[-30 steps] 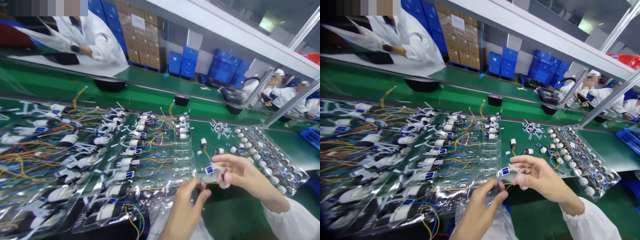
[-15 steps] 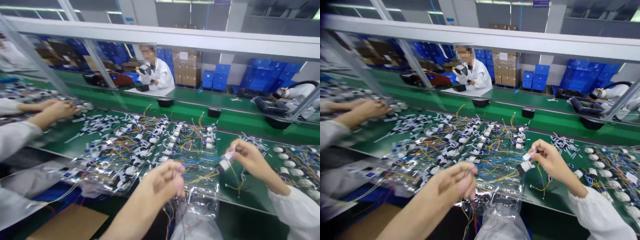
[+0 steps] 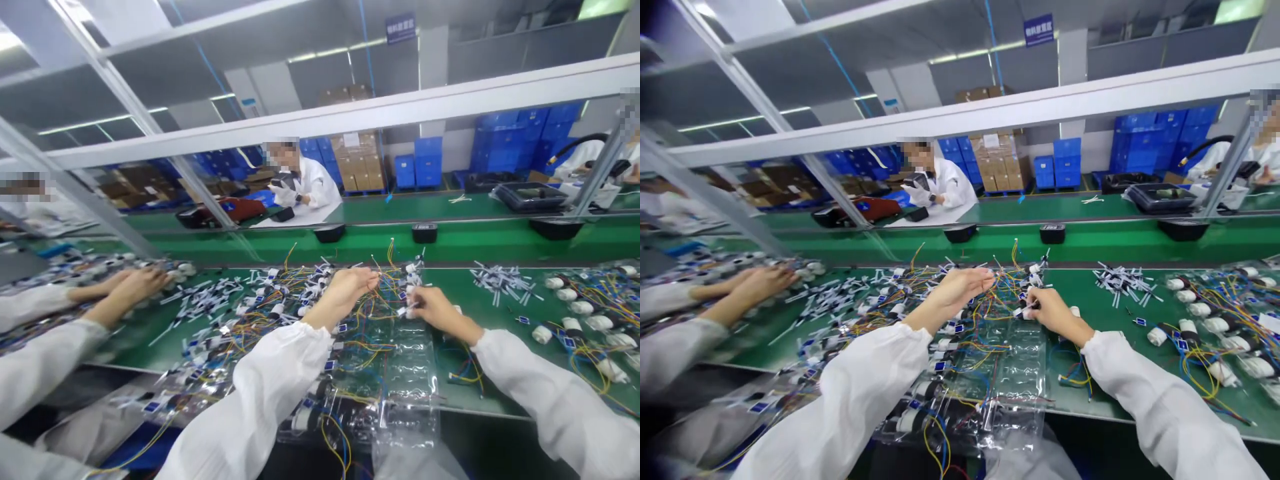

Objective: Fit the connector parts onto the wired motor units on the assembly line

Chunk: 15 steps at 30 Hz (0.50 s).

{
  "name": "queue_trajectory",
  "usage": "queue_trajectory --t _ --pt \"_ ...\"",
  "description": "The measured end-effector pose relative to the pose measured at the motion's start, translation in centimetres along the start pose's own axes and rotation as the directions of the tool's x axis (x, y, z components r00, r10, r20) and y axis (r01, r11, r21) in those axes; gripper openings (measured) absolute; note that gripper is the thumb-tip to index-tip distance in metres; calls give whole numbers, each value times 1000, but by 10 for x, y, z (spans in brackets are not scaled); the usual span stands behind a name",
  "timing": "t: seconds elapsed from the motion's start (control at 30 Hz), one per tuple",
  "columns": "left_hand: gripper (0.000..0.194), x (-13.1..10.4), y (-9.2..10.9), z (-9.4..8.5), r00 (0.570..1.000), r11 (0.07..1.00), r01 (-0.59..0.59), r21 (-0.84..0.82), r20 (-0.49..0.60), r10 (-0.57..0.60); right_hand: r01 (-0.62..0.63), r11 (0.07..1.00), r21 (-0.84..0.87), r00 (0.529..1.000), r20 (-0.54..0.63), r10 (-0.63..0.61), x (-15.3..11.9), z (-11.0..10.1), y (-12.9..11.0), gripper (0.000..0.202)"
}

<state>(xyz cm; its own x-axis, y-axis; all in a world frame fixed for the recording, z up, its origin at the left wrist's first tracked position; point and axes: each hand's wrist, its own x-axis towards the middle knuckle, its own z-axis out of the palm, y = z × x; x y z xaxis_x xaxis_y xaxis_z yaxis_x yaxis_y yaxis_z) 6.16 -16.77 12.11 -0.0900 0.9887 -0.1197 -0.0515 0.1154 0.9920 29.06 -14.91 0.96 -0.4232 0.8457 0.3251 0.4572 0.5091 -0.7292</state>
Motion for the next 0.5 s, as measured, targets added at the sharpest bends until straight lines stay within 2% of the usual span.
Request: queue_trajectory --t 0.13,0.23,0.33,0.37,0.43,0.5 --pt "11 1 6 -2 1000 976 -30 216 6 29 26 995 -94 998 54 -21 6 6 -3 21" --pt "23 -16 22 -12 995 927 -94 364 -2 102 39 992 -116 998 56 -32 2 -14 -12 41" --pt "37 -57 36 -25 971 858 -214 467 3 241 34 989 -142 999 9 -33 -15 -50 -22 39" --pt "41 -76 37 -30 939 773 -315 551 62 338 26 987 -156 1000 -9 -28 -22 -62 -24 35" --pt "39 -117 31 -38 876 640 -444 627 155 456 15 982 -191 1000 -17 -18 -39 -83 -28 28" --pt "28 -156 14 -43 840 601 -520 607 234 490 24 976 -217 999 27 -19 -55 -95 -31 21"
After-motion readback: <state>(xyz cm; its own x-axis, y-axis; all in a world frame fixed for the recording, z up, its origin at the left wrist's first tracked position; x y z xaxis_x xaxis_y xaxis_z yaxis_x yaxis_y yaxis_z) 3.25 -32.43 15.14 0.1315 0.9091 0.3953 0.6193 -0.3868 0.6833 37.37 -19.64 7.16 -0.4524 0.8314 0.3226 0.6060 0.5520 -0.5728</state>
